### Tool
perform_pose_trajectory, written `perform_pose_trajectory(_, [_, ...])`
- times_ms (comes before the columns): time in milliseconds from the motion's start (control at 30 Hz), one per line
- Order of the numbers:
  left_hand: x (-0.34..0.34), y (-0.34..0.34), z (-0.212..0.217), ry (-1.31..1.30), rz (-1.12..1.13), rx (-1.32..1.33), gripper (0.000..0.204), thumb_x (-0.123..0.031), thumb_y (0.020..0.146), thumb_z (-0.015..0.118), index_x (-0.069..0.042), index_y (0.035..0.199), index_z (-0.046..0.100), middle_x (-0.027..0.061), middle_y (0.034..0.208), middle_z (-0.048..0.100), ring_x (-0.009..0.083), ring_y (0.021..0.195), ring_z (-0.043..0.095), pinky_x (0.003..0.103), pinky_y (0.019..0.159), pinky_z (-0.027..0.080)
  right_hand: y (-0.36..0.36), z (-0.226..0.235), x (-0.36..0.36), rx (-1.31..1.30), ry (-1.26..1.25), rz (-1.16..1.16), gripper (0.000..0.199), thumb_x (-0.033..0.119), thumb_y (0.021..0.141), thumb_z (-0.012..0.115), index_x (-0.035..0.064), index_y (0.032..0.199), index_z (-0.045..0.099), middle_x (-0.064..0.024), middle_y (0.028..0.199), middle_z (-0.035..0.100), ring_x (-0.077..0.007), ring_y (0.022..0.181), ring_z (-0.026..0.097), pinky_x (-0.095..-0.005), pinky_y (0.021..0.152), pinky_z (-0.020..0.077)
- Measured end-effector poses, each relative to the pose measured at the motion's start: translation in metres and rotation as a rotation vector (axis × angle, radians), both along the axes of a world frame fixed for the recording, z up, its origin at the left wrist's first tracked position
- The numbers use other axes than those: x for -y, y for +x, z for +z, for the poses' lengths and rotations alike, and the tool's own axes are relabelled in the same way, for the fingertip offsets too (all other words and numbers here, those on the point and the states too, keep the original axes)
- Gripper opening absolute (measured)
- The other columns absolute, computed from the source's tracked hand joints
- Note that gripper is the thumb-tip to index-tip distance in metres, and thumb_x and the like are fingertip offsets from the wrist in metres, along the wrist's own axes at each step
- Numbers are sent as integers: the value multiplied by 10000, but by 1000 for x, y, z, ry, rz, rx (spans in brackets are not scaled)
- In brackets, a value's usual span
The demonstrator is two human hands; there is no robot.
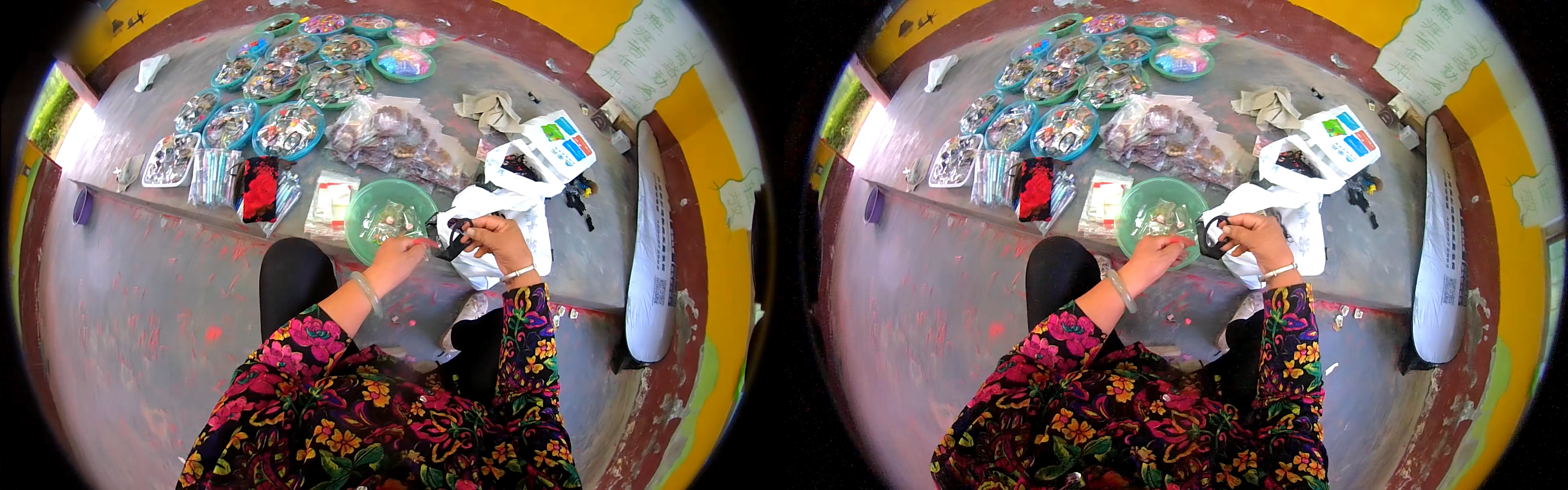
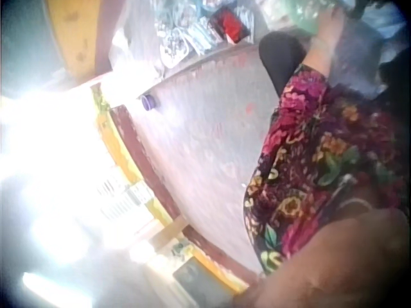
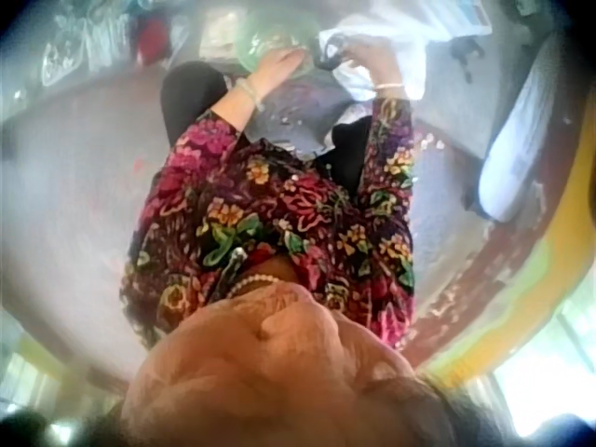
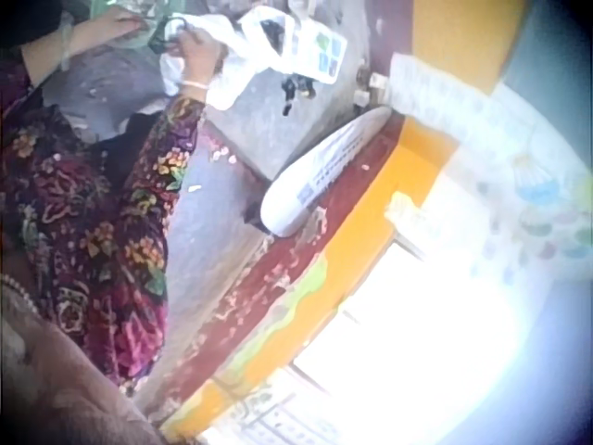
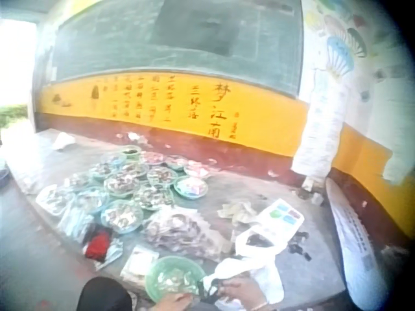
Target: The person sits on the floor and repeatedly picks up small hair accessories from a white bag, places them into small clear plastic bags, and sets the filled bags into a green bowl. The workspace includes many pre-packaged items and a digital scale.
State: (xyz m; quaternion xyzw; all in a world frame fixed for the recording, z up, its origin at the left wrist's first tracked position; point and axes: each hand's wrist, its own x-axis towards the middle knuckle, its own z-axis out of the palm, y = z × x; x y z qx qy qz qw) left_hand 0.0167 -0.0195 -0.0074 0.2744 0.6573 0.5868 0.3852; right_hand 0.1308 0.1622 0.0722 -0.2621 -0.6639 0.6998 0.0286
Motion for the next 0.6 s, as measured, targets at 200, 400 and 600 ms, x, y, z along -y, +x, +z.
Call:
perform_pose_trajectory(200, [-4,-4,-29,-80,-89,17,259,-145,853,476,15,1009,607,57,786,610,99,694,563,219,642,474,-7,-8,29,-37,30,42,143,33,773,602,-41,896,605,-75,796,627,-150,681,638,-196,549,498])
perform_pose_trajectory(400, [-5,-4,-28,-83,-76,-39,260,-148,847,482,-3,1023,605,44,776,603,94,671,550,220,608,464,-12,-13,32,43,284,-20,135,47,761,604,-41,861,627,-59,654,612,-98,587,600,-207,530,478])
perform_pose_trajectory(600, [-7,1,-19,-94,-109,-56,251,-134,836,472,-27,1010,619,32,748,599,96,656,548,235,612,465,-12,-29,28,0,448,60,137,85,745,627,-19,834,633,-42,635,604,-81,522,552,-214,485,443])
